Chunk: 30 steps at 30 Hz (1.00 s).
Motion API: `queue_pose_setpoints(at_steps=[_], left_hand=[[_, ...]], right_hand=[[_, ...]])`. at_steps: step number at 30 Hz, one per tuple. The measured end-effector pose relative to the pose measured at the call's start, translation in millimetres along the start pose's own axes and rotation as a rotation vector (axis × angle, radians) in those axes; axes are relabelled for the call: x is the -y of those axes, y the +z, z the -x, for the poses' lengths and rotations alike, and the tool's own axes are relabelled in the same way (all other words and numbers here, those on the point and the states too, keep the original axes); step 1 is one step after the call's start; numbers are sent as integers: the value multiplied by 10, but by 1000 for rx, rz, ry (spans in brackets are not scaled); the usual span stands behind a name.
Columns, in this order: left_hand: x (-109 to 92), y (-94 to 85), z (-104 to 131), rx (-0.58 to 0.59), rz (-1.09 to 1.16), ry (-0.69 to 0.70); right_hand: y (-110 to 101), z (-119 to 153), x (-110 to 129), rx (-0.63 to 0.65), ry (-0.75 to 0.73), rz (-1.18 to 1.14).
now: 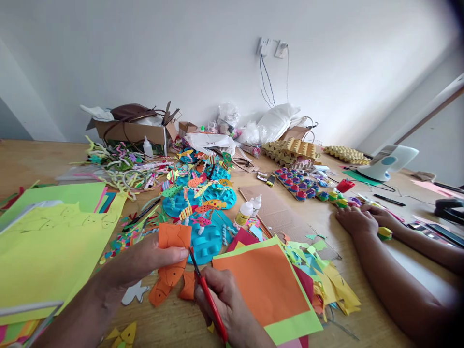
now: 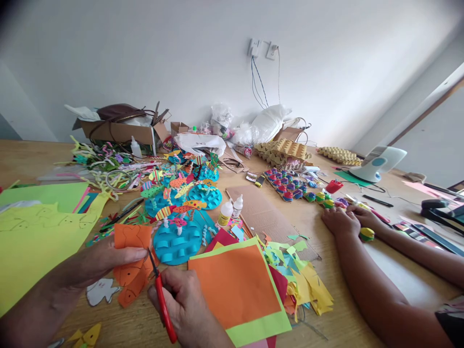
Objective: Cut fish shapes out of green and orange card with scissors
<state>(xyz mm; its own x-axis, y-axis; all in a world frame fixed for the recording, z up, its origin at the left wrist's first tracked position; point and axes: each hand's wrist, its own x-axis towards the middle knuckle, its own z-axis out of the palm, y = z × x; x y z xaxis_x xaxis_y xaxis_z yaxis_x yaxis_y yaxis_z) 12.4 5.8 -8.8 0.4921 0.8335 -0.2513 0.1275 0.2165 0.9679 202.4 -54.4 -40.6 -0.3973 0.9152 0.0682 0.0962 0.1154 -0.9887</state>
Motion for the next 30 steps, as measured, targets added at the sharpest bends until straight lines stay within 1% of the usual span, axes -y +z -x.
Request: queue_pose_setpoints(at_steps=[5,9,11,13,18,21,25,30], left_hand=[[-29,-27,12,33,-82,-23],[-40,-8,-5,64,-5,19],[-50,31,-22,59,31,58],[-57,89,-42,45,3,84],[-44,252,-79,40,-80,129],[-55,309,-88,3,-62,148],[-99,340,-92,-98,-21,138],[-126,352,-98,-218,93,123]], right_hand=[[0,-6,7,4,-19,32],[31,-5,-37,-32,4,-43],[51,-5,-74,-87,5,-101],[68,-11,-107,-141,-8,-144],[98,-28,-141,-192,-4,-187],[108,-30,-133,-213,3,-172],[109,-28,-129,-220,-7,-161],[110,-28,-153,-206,26,-199]])
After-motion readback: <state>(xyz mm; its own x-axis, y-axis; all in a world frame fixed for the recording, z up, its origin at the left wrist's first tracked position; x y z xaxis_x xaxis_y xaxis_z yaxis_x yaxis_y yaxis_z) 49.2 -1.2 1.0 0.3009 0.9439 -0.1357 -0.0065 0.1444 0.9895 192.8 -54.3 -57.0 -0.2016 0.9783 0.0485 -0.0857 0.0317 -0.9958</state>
